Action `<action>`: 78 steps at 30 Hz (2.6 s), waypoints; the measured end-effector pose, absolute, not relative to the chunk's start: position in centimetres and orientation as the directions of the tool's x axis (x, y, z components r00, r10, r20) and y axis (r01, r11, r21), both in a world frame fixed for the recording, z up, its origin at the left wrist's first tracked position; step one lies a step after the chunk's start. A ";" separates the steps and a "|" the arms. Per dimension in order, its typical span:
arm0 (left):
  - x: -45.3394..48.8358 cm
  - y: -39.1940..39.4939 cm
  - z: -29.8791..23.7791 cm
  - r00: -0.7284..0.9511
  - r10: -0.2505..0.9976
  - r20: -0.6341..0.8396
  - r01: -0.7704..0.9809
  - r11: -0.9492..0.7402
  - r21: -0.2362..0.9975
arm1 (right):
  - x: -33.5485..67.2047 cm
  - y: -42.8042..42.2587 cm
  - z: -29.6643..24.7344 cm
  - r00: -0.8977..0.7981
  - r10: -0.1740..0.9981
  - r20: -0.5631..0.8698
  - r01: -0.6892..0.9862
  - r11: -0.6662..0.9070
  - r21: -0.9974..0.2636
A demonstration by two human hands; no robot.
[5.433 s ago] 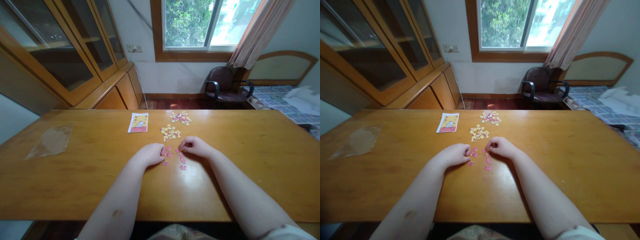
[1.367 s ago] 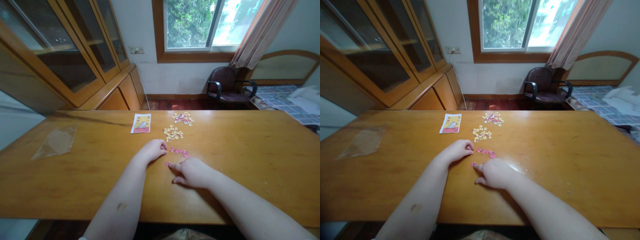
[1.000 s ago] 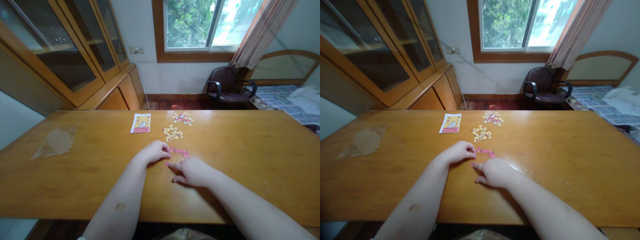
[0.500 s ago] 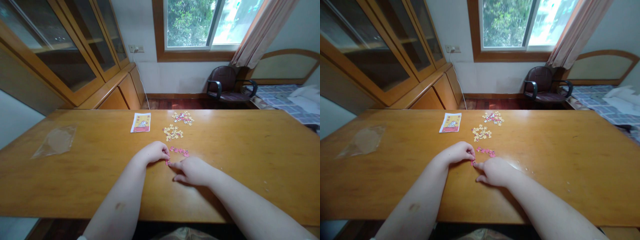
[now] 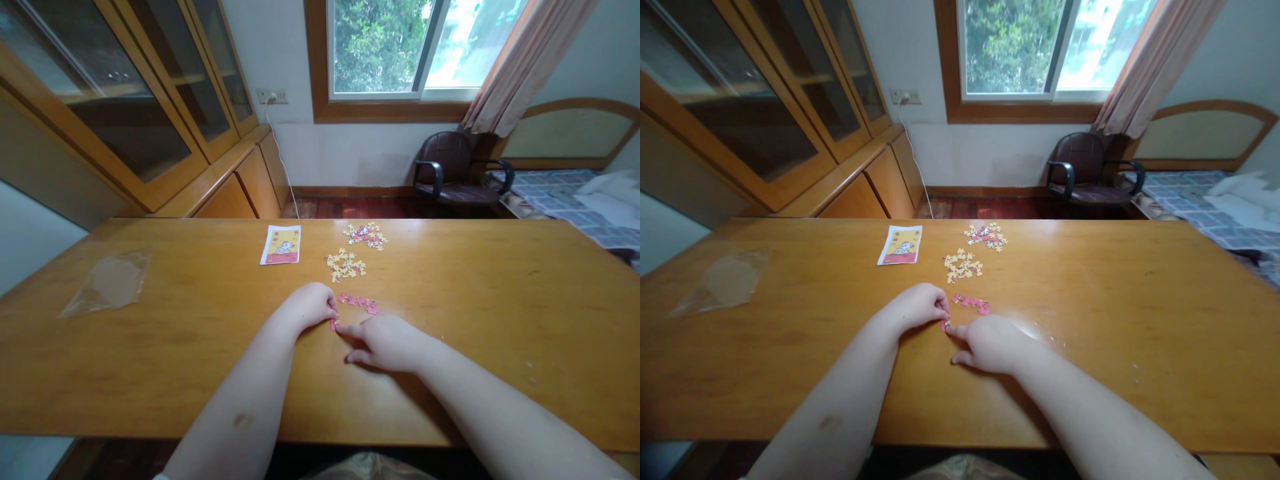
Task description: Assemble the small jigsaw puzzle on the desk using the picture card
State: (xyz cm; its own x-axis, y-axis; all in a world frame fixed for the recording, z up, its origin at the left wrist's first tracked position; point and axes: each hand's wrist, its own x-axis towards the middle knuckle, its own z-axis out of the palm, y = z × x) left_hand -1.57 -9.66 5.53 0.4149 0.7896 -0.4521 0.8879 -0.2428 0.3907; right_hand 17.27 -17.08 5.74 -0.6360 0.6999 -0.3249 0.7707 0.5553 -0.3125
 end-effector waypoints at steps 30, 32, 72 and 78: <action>-1.9 -9.8 5.4 0.493 0.803 -0.334 0.842 -0.343 0.417 | 18.1 -16.1 6.3 -0.580 0.765 -0.280 0.809 0.500 -0.309; -1.9 -9.8 5.3 0.482 0.815 -0.321 0.848 -0.342 0.405 | 18.8 -15.6 6.7 -0.512 0.815 -0.272 0.854 0.447 -0.267; -1.7 -9.8 5.7 0.497 0.826 -0.267 0.817 -0.341 0.465 | 19.6 -14.5 7.2 -0.305 0.907 -0.291 0.950 0.271 -0.153; -1.5 -9.4 4.8 0.507 0.824 -0.254 0.823 -0.375 0.425 | 20.0 -13.9 6.7 -0.252 0.929 -0.272 0.962 0.210 -0.173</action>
State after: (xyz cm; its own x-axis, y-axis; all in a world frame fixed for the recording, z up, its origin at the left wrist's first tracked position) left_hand -1.47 -9.43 4.76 0.5068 0.8237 -0.2541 0.8235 -0.3755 0.4253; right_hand 19.97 -13.90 6.68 -0.2519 0.9288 -0.2719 0.9622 0.2102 -0.1732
